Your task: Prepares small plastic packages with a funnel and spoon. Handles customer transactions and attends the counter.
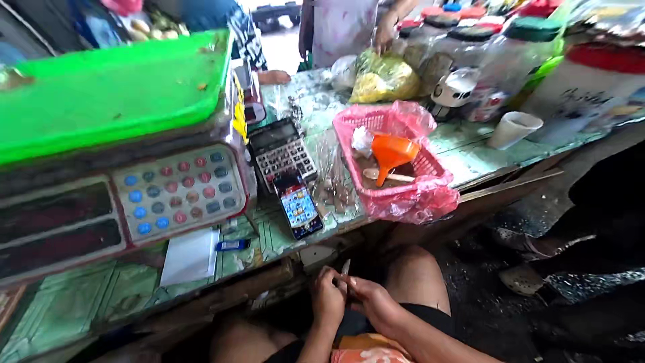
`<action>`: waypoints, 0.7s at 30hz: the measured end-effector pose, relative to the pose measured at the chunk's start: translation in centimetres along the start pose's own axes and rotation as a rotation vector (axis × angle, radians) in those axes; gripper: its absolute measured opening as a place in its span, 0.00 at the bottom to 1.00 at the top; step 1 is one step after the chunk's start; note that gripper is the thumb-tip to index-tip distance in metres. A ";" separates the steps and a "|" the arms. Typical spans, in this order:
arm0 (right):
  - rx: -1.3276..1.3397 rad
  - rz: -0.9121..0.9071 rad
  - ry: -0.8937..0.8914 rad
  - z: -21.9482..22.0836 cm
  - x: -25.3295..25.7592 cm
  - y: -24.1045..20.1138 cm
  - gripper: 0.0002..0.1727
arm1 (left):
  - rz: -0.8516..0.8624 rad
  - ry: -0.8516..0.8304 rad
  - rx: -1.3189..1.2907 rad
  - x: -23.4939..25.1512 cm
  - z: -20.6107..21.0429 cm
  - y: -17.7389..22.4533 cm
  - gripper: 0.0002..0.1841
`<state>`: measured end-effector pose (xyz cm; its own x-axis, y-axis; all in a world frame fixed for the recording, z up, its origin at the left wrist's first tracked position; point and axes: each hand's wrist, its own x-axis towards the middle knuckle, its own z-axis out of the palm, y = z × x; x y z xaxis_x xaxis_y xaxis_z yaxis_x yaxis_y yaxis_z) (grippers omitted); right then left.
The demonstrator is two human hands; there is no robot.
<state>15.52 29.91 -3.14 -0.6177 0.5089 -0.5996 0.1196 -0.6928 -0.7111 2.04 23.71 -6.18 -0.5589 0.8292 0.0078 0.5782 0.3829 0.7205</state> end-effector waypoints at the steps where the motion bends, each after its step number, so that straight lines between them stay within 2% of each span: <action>1: -0.021 -0.017 0.001 -0.1 0.1 0.0 0.21 | 0.002 -0.005 -0.002 0.0 -0.2 0.1 0.04; 5: -0.121 -0.086 -0.012 -0.9 1.2 0.2 0.17 | 0.026 -0.014 -0.028 0.5 -0.7 -0.7 0.05; 10: -0.129 -0.048 0.017 -1.5 2.1 0.5 0.13 | 0.004 -0.134 -0.078 0.8 -1.5 -1.0 0.08; 15: -0.232 -0.045 -0.028 -2.6 2.9 -0.4 0.09 | 0.266 -0.205 -0.257 0.0 -1.7 -1.2 0.13; 21: -0.270 -0.058 -0.173 -2.9 2.1 -1.7 0.06 | 0.075 -0.344 -0.545 -0.6 -2.4 -1.6 0.09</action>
<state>16.25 33.65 -4.24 -0.7498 0.4332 -0.5002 0.2679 -0.4925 -0.8281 0.04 21.60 -5.65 -0.2539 0.9635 -0.0853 0.1735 0.1322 0.9759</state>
